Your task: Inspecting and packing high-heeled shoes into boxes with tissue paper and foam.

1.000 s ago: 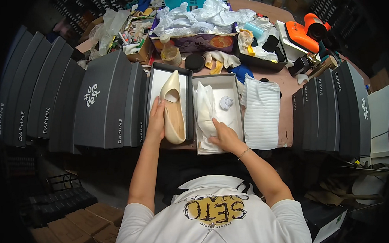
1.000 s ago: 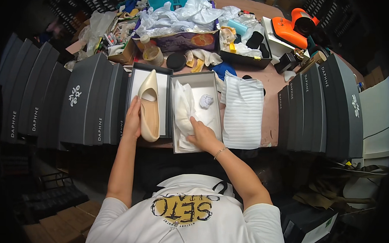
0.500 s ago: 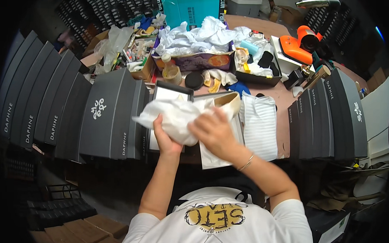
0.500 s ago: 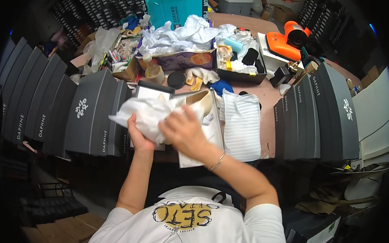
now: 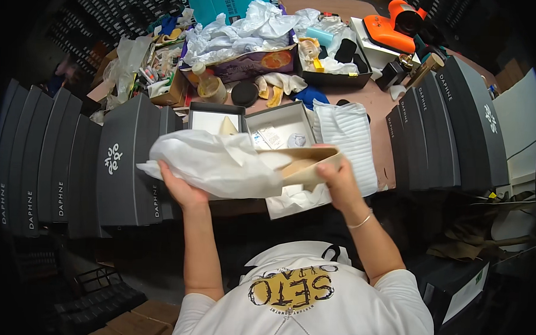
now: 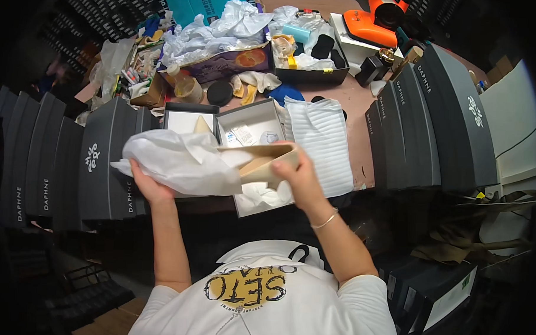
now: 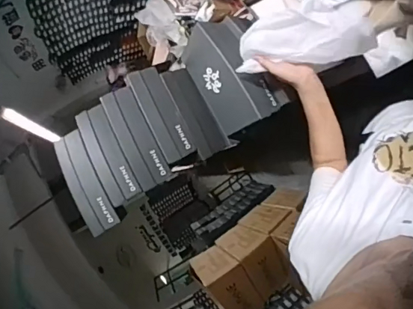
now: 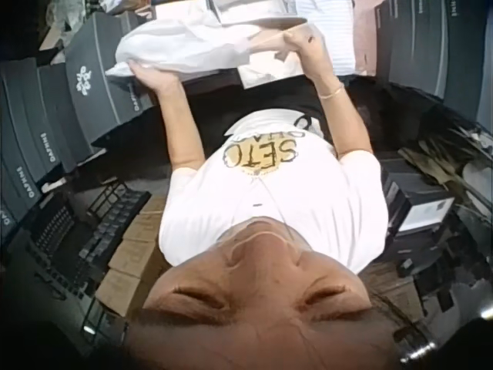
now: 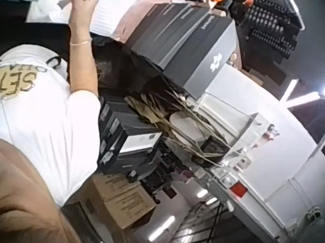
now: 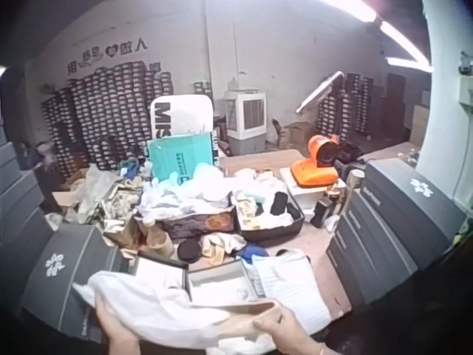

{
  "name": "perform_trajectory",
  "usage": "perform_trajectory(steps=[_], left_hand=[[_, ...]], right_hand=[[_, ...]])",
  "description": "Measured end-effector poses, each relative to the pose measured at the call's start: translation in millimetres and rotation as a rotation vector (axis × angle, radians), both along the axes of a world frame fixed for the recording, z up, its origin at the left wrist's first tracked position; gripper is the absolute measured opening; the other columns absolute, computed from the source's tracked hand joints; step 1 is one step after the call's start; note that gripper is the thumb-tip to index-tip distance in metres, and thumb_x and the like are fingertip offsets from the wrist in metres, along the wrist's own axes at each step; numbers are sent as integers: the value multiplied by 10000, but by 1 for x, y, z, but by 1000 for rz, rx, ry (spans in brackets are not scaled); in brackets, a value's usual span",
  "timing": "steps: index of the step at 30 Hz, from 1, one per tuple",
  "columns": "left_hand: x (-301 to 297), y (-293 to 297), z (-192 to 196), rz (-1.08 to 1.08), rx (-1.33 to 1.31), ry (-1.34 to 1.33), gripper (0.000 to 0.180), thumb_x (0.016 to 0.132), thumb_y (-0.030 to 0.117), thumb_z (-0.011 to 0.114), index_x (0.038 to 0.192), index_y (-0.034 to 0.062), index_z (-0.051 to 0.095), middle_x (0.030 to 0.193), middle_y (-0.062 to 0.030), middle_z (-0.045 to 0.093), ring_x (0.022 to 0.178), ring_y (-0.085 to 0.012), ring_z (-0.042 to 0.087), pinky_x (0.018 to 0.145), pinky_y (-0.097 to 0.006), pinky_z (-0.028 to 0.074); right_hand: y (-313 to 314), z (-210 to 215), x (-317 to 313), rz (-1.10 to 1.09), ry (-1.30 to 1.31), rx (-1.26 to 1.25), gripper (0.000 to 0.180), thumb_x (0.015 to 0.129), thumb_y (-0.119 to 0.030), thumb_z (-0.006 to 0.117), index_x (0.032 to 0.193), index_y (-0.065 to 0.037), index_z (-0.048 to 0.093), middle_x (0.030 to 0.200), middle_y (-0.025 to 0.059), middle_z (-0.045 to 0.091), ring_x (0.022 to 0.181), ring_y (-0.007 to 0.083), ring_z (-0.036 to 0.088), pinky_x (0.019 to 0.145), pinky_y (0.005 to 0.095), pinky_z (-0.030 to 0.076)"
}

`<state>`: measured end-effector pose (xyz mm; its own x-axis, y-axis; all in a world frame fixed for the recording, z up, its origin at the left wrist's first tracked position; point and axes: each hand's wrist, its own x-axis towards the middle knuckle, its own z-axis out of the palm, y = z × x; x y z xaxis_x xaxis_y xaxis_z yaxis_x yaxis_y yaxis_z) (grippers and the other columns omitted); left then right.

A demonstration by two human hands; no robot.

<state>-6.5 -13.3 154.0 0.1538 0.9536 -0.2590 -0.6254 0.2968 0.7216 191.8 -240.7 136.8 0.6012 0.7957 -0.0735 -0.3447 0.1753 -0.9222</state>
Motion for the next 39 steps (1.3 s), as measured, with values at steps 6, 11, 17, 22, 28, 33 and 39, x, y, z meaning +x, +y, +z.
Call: perform_trajectory(steps=[6,11,17,22,28,33,39], left_hand=[[14,4,35,-51,13,-103,583,992,508,381,1375,74,453,1375,-108,512,1261,-299,491,1067,-458,395],[27,-8,-24,-191,-86,-11,599,998,537,345,1382,92,464,1388,-79,503,1262,-284,486,1062,-412,388],[44,-43,-25,-334,-175,-84,602,1005,530,325,1392,87,452,1407,-80,484,1270,-279,474,1069,-405,377],[30,-73,-23,-402,10,-57,626,1006,514,346,1429,54,377,1422,-112,467,1291,-289,470,1101,-444,364],[16,-111,-30,-333,86,70,652,1020,541,251,1426,43,364,1395,-114,483,1275,-278,489,1063,-403,407],[8,-104,-43,-364,189,279,514,1041,405,362,1337,-7,446,1271,-134,561,1131,-242,587,967,-363,471],[15,-96,-50,-167,481,480,264,1004,182,533,1151,-32,581,1096,-69,618,968,-123,575,872,-282,462]], right_hand=[[-90,-52,94,-584,-339,-177,462,889,-264,673,1224,16,521,1147,107,583,1053,159,551,908,294,457],[-87,-93,111,-814,-946,-559,566,863,-217,697,1316,10,444,1279,166,531,1174,279,515,974,346,423],[-25,30,8,166,-734,-195,189,854,-51,638,1031,15,648,998,133,660,868,223,647,784,333,509],[29,2,-49,142,-994,-4,294,831,-194,650,1075,-34,620,962,151,618,923,334,591,824,387,487],[55,-3,-68,160,-1133,-27,321,830,-232,639,1102,-69,590,1133,148,571,1060,328,533,918,407,438],[51,-57,-65,205,-1280,31,408,851,-269,639,1205,-82,556,1186,149,547,1118,334,501,958,412,422],[33,-56,-72,-146,-1436,-80,510,867,-250,650,1318,-75,490,1264,127,521,1203,302,467,1032,363,383]])
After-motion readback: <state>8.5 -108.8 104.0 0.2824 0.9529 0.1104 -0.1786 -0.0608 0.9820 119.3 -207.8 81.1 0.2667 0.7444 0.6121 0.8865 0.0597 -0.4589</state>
